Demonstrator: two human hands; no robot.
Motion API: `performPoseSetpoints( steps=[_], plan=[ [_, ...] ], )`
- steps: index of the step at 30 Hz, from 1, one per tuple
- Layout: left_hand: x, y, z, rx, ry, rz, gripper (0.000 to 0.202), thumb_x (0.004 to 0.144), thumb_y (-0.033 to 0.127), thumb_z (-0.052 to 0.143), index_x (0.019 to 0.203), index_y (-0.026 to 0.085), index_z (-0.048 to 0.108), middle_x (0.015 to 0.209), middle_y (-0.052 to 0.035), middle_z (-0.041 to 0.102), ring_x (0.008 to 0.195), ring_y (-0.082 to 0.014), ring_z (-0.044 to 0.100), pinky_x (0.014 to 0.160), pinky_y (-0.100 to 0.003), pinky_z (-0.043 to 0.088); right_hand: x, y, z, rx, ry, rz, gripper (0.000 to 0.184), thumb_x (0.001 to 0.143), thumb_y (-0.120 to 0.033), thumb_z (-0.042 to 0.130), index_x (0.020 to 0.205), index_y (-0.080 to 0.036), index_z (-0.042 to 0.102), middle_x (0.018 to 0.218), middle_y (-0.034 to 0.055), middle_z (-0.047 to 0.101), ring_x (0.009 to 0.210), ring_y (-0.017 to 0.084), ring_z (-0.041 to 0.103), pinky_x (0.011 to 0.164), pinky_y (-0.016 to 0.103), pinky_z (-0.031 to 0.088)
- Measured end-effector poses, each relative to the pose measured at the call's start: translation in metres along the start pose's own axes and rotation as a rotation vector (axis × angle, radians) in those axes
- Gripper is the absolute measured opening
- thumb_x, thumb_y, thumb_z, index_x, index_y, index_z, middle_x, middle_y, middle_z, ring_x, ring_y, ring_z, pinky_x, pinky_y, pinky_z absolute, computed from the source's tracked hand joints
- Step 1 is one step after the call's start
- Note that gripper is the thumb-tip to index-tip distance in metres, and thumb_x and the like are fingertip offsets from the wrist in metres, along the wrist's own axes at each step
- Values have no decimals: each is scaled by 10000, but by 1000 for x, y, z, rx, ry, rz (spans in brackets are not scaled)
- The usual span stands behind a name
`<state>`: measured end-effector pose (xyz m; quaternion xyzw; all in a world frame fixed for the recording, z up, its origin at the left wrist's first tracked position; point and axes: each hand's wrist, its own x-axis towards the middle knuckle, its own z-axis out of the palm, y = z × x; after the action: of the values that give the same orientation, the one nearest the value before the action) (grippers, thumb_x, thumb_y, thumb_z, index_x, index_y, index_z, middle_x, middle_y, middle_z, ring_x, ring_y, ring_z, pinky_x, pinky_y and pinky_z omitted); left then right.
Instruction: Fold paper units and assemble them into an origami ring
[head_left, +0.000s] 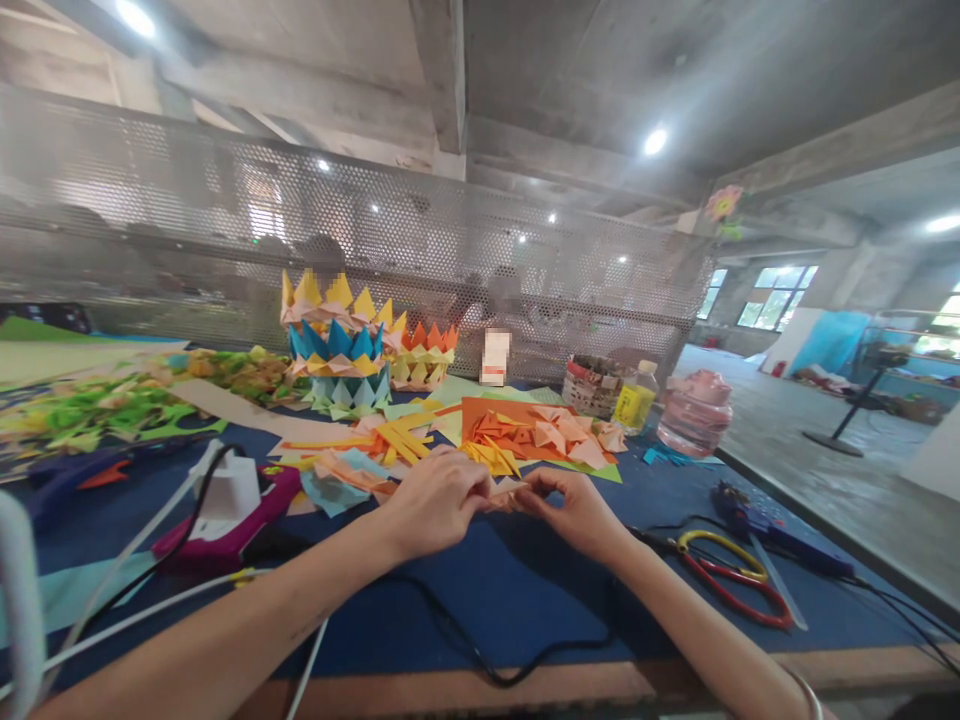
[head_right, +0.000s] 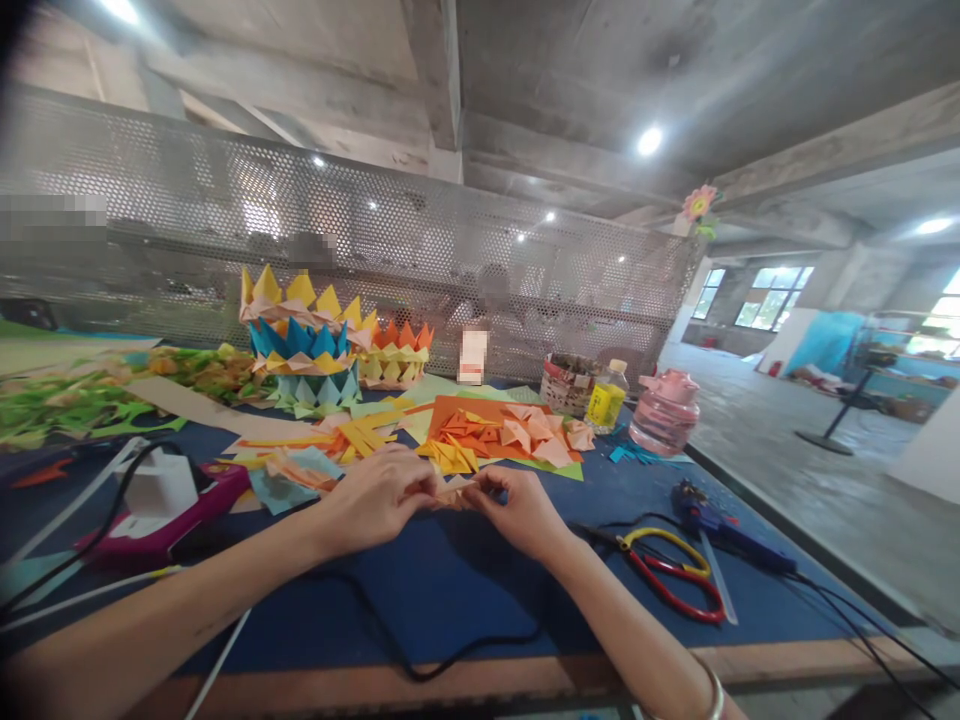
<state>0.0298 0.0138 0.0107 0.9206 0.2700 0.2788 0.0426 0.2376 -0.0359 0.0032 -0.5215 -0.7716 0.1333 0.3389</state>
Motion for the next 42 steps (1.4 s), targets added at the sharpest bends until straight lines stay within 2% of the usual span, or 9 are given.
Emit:
performPoseSetpoints(
  steps=[4,7,9,11,15,17,24,34,42],
  plan=[
    [0,0,0,1,-4,3,74,784,162,622,718,185,597,709,-2,636,734,-185,557,720,-289,359,0,0,2,-12,1,-8,209,866,-330,553,758,-184,658,724,6,675,667,134,576,625,229,421],
    [0,0,0,9,-3,6,81,792,175,619,716,184,594,706,-3,634,738,-188,558,720,-290,359,-1,2,2,5,32,-2,149,849,-325,584,914,-193,610,766,9,695,703,150,614,675,251,451],
    [0,1,-1,6,-2,5,81,794,171,615,717,186,597,707,0,635,736,-185,559,721,-289,360,-1,3,2,28,46,-12,277,838,-325,606,1082,-208,545,768,-2,703,700,154,628,704,267,469],
    [0,0,-1,2,-1,-1,79,794,171,616,720,189,600,712,1,637,739,-183,561,727,-289,361,-2,4,2,29,41,-45,355,842,-320,607,1170,-223,517,768,-5,704,695,154,633,713,274,482],
    [1,0,-1,-11,-3,-8,80,795,175,618,718,191,606,714,2,642,740,-183,566,733,-293,366,-2,2,2,-49,54,-130,200,845,-266,604,1035,-232,655,895,34,708,806,165,644,745,270,483],
    [1,0,-1,-25,-1,-6,86,797,167,613,715,192,610,713,4,643,737,-180,569,734,-293,371,-2,0,1,-78,66,-163,138,843,-238,603,952,-226,687,884,36,708,811,166,639,741,266,477],
    [1,4,-5,-48,7,-4,98,800,145,603,719,195,625,702,1,627,747,-172,581,741,-280,389,-1,-4,-1,-127,64,-175,123,868,-215,559,788,-205,651,783,33,669,772,168,605,712,272,459],
    [0,4,-2,-66,0,8,78,821,204,614,745,191,625,734,2,656,749,-179,584,734,-289,381,-1,-4,3,-159,77,-117,129,861,-254,574,773,-195,647,710,12,641,665,140,557,608,239,418],
    [-1,5,-3,-43,10,5,84,800,141,598,732,188,611,715,4,639,739,-177,573,714,-286,367,-1,-6,4,-155,60,-115,123,851,-247,586,760,-190,647,699,6,644,646,132,555,597,230,409]
  ],
)
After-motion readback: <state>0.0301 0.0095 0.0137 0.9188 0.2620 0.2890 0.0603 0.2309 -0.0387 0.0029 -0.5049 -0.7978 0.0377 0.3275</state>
